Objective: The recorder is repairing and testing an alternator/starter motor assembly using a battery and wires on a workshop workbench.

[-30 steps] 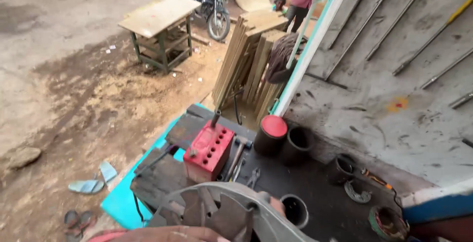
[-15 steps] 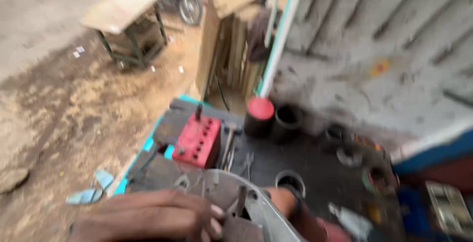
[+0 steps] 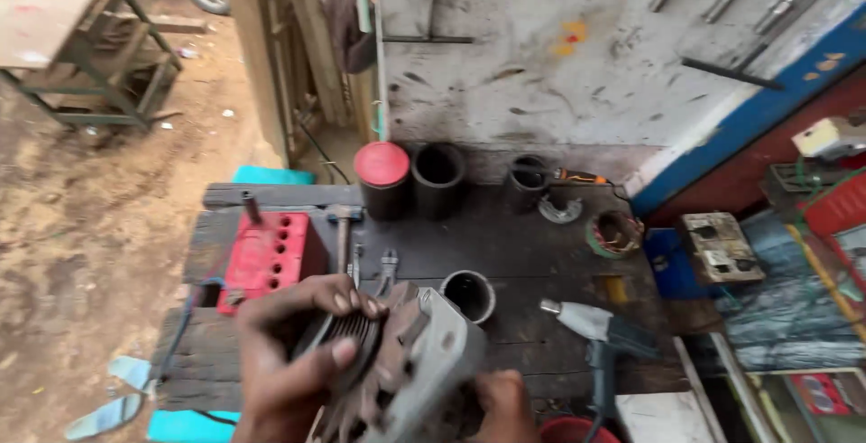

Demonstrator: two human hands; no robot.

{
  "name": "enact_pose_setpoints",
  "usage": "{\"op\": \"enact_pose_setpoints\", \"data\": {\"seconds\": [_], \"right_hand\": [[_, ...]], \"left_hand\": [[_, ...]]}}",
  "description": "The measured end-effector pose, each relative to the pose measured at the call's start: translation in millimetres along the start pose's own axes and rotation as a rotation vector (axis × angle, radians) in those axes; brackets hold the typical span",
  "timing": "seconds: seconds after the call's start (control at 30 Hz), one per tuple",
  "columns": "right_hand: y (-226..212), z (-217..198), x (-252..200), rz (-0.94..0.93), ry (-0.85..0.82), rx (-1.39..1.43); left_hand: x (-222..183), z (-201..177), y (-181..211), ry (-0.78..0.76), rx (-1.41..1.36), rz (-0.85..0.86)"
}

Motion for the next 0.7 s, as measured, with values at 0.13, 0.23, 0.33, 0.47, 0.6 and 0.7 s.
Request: {"op": "enact_pose_setpoints", "data": {"seconds": [0.13, 0.23, 0.33, 0.47, 0.6, 0.7], "right_hand": [[-28.7, -55.3, 44.2, 0.052, 0.02, -0.034], [-35.5, -82.3, 54.3, 0.076, 0.089, -0.201], [-28.0, -105.3, 65.5, 0.147, 0.139, -0.311], [-10.6, -129.2, 85.3, 0.132, 0.13, -0.466], [15.9, -141.6, 111.2, 0.117, 0.031, -0.677], [19.8, -149.1, 136.4, 0.056, 0.016, -0.752]], "left_hand": [[2.2, -1.2, -111.0, 0.169, -0.401, -0.234], [4.3, 5.3, -172.6, 0.202, -0.555, -0.315], [-1.3, 6.0, -223.7, 0.265, -0.609, -0.353], [-17.0, 4.6, -287.4, 0.411, -0.647, -0.46], [-35.2, -1.9, -343.8, 0.503, -0.584, -0.551], [-65.3, -20.6, -406.6, 0.555, -0.464, -0.626]]}}
Point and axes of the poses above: each hand's wrist, its own x-axis towards the middle knuckle, its own z-axis out of the palm, y = z × x, the point moved 9 cm from there along x, towards the middle knuckle, and after that the axes turned 1 degree about z, right-handed, at the moved point
